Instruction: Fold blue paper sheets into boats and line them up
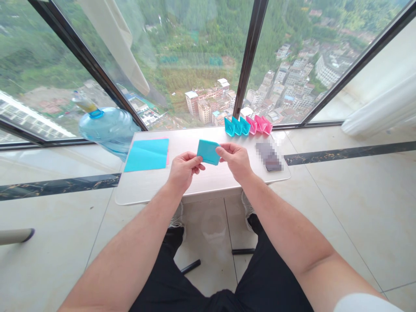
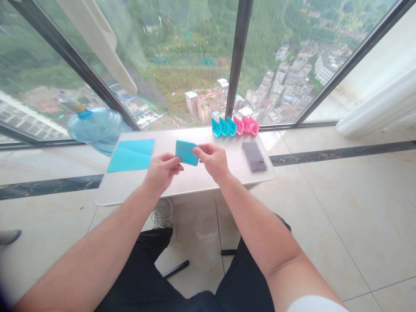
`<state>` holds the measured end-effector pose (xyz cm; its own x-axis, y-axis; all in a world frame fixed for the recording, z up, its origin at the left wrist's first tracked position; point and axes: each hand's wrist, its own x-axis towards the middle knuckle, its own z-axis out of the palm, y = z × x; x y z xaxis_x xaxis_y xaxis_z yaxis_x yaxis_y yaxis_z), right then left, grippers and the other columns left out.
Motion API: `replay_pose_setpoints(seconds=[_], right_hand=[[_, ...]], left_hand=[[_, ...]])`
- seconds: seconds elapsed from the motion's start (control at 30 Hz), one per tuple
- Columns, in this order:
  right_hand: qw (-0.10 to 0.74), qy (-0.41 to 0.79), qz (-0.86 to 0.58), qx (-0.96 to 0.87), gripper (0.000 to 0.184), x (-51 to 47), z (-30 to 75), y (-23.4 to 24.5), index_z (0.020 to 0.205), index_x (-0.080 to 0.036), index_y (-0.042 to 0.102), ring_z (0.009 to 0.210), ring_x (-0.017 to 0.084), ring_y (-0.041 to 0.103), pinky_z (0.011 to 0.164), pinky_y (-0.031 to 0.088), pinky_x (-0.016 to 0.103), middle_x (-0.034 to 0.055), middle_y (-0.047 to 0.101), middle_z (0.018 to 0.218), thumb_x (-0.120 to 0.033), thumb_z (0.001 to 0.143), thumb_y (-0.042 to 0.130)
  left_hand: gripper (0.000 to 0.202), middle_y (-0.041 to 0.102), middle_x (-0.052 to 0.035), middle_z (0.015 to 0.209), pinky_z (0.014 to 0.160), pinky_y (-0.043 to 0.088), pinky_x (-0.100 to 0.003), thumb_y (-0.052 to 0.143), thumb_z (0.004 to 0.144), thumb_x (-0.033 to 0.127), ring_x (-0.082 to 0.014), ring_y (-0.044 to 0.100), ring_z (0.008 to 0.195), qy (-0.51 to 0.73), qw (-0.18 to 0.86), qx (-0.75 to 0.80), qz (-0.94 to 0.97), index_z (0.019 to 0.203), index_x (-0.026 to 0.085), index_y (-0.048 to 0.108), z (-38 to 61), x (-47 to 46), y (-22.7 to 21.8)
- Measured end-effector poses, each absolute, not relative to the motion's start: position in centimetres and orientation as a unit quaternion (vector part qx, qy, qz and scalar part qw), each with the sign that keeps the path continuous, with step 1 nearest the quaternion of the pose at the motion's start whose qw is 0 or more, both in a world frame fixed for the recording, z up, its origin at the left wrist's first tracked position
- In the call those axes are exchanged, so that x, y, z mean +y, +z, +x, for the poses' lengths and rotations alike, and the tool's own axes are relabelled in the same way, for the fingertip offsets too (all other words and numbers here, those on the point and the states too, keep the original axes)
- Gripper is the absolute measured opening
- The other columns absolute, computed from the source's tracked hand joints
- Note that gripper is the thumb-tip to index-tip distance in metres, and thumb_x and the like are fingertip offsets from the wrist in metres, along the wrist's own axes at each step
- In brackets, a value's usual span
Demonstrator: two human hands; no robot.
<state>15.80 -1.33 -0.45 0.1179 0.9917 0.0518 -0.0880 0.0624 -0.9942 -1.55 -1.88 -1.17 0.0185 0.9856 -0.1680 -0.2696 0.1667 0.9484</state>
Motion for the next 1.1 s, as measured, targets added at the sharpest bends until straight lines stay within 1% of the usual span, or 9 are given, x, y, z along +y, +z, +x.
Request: replay_pose_setpoints(seconds=[0.17, 0.3, 0.43, 0.5, 0.63, 0.73, 0.83, 1.0, 1.1], right_hand=[[0.584, 0.430, -0.503, -0.471, 0.030, -1.1, 15.9, -0.8, 0.070, -0.019, 0.069, 0.061, 0.013, 0.058, 0.058, 0.050, 0.027, -0.0008, 0.066, 0.064, -0.049, 0.069, 0.077], [0.572, 0.452, -0.495, -0.474, 0.030, -1.0, 16.0, -0.9, 0.078, -0.019, 0.073, 0.063, 0.014, 0.060, 0.059, 0.049, 0.028, -0.0003, 0.068, 0.067, -0.047, 0.070, 0.076], [0.581, 0.415, -0.518, -0.472, 0.027, -0.9, 16.0, -1.1, 0.073, -0.018, 0.071, 0.065, 0.015, 0.060, 0.062, 0.049, 0.028, 0.0000, 0.068, 0.067, -0.045, 0.071, 0.075], [0.582, 0.418, -0.520, -0.466, 0.026, -0.8, 16.1, -1.1, 0.074, -0.018, 0.072, 0.066, 0.015, 0.060, 0.063, 0.049, 0.028, 0.0001, 0.069, 0.069, -0.044, 0.071, 0.076], [0.515, 0.515, -0.490, -0.479, 0.033, -0.8, 16.4, -1.1, 0.079, -0.016, 0.075, 0.063, 0.013, 0.058, 0.061, 0.046, 0.027, 0.0005, 0.069, 0.070, -0.046, 0.067, 0.081], [0.484, 0.531, -0.484, -0.499, 0.035, -0.8, 16.6, -1.0, 0.073, -0.016, 0.073, 0.058, 0.011, 0.052, 0.056, 0.042, 0.025, -0.0010, 0.065, 0.064, -0.049, 0.066, 0.081], [0.506, 0.513, -0.487, -0.492, 0.034, -1.0, 16.4, -1.0, 0.068, -0.016, 0.071, 0.057, 0.011, 0.050, 0.054, 0.041, 0.025, -0.0014, 0.063, 0.062, -0.049, 0.067, 0.080], [0.515, 0.503, -0.483, -0.497, 0.030, -1.2, 16.1, -1.1, 0.077, -0.017, 0.075, 0.061, 0.013, 0.055, 0.057, 0.044, 0.026, 0.0009, 0.068, 0.068, -0.046, 0.069, 0.078], [0.523, 0.472, -0.505, -0.498, 0.026, -1.2, 15.9, -1.2, 0.074, -0.017, 0.074, 0.060, 0.013, 0.054, 0.055, 0.042, 0.026, 0.0002, 0.066, 0.066, -0.043, 0.071, 0.076]], left_hand=[[0.027, 0.064, -0.0042, 0.050, 0.045, 0.033, -0.023, 0.085, 0.057, 0.030, -0.0129, 0.058, 0.045, 0.503, 0.614, 0.473, 0.383, 0.062, 0.016, 0.063, -1.4, -2.1, -1.1], [0.026, 0.064, -0.0057, 0.049, 0.044, 0.033, -0.022, 0.085, 0.056, 0.029, -0.0134, 0.058, 0.044, 0.485, 0.621, 0.480, 0.385, 0.060, 0.015, 0.063, -1.2, -2.1, -1.1], [0.027, 0.064, -0.0054, 0.049, 0.044, 0.033, -0.023, 0.086, 0.056, 0.029, -0.0152, 0.060, 0.046, 0.472, 0.628, 0.484, 0.386, 0.061, 0.016, 0.063, -1.1, -2.2, -1.3], [0.027, 0.064, -0.0054, 0.049, 0.044, 0.034, -0.023, 0.085, 0.056, 0.028, -0.0159, 0.061, 0.046, 0.473, 0.622, 0.486, 0.392, 0.061, 0.016, 0.062, -1.1, -2.3, -1.3], [0.024, 0.065, -0.0056, 0.049, 0.044, 0.035, -0.024, 0.082, 0.060, 0.028, -0.0136, 0.057, 0.043, 0.461, 0.586, 0.495, 0.446, 0.061, 0.016, 0.062, -1.0, -2.7, -1.0], [0.022, 0.065, -0.0046, 0.050, 0.044, 0.036, -0.023, 0.079, 0.062, 0.029, -0.0128, 0.056, 0.042, 0.438, 0.568, 0.504, 0.480, 0.061, 0.017, 0.061, -0.9, -3.0, -0.5], [0.021, 0.065, -0.0037, 0.049, 0.044, 0.036, -0.022, 0.077, 0.063, 0.030, -0.0124, 0.057, 0.042, 0.421, 0.562, 0.514, 0.492, 0.062, 0.017, 0.060, -0.9, -3.1, -0.2], [0.018, 0.063, -0.0027, 0.046, 0.043, 0.036, -0.021, 0.073, 0.062, 0.028, -0.0109, 0.054, 0.040, 0.401, 0.558, 0.528, 0.498, 0.061, 0.016, 0.060, -1.0, -3.1, -0.1], [0.016, 0.062, -0.0022, 0.045, 0.043, 0.037, -0.021, 0.072, 0.061, 0.027, -0.0107, 0.053, 0.040, 0.380, 0.567, 0.525, 0.508, 0.062, 0.016, 0.061, -1.0, -3.2, 0.0]])
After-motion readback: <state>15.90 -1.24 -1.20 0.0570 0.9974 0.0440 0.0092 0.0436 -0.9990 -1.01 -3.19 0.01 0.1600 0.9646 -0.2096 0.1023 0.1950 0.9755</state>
